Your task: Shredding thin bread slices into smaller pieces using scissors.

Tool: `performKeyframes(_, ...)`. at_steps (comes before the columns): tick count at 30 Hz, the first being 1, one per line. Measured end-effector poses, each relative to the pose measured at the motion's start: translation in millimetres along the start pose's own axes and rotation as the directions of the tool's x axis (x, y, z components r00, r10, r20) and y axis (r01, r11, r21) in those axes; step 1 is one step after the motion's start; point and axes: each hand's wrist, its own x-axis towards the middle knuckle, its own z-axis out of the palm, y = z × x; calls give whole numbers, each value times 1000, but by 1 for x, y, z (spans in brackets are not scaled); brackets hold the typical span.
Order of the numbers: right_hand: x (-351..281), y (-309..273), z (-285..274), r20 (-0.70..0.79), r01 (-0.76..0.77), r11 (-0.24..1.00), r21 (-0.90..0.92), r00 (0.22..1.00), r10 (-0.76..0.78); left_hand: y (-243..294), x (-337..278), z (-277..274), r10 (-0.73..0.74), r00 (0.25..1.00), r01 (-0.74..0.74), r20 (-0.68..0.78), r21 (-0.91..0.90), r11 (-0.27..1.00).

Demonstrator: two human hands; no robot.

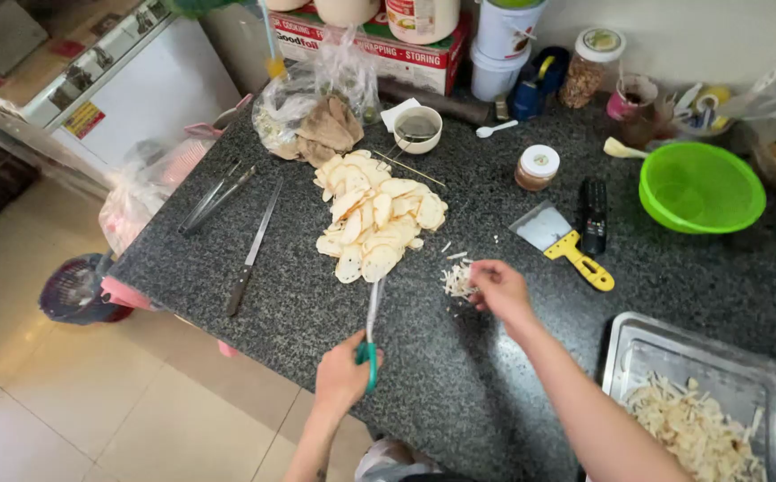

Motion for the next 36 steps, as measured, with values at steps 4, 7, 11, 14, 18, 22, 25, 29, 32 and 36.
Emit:
performKeyframes(4, 4, -11, 36, 44, 24, 999, -39, 999, -22, -23, 23, 4, 21, 999, -23, -49, -40, 999)
performKeyframes(7, 19, -12, 70, 68, 134, 978, -159, 990, -125, -22, 36, -13, 35, 998, -39, -55, -67, 997)
performKeyframes(11, 38, -18, 112, 72, 333, 865, -375, 941, -331, -33, 65, -32, 47, 999, -48, -5, -113, 992)
performKeyframes(14, 58, -27, 137, 18, 319, 829, -459, 937, -350, -38, 85, -47, 61, 998, -56, 27, -157, 986)
performKeyframes(18, 68, -58, 173, -121, 251, 765, -592, 912, -393, -52, 109, -57, 82, 994, -67, 74, -183, 981)
performKeyframes(22, 92, -61, 203, -135, 196, 717, -669, 916, -377, -53, 124, -76, 97, 990, -76, 100, -197, 978)
performKeyframes(25, 100, -62, 215, -143, 117, 644, -756, 931, -337, -52, 134, -86, 89, 990, -60, 111, -241, 969)
performKeyframes(29, 96, -69, 212, -171, 45, 653, -756, 949, -264, -43, 140, -99, 97, 985, -51, 145, -291, 955)
performKeyframes(32, 100, -61, 197, -205, 74, 724, -686, 935, -290, -40, 142, -99, 120, 981, -70, 150, -302, 951)
performKeyframes(36, 102, -56, 173, -276, 15, 997, -73, 961, -35, -36, 140, -101, 130, 979, -83, 155, -278, 957)
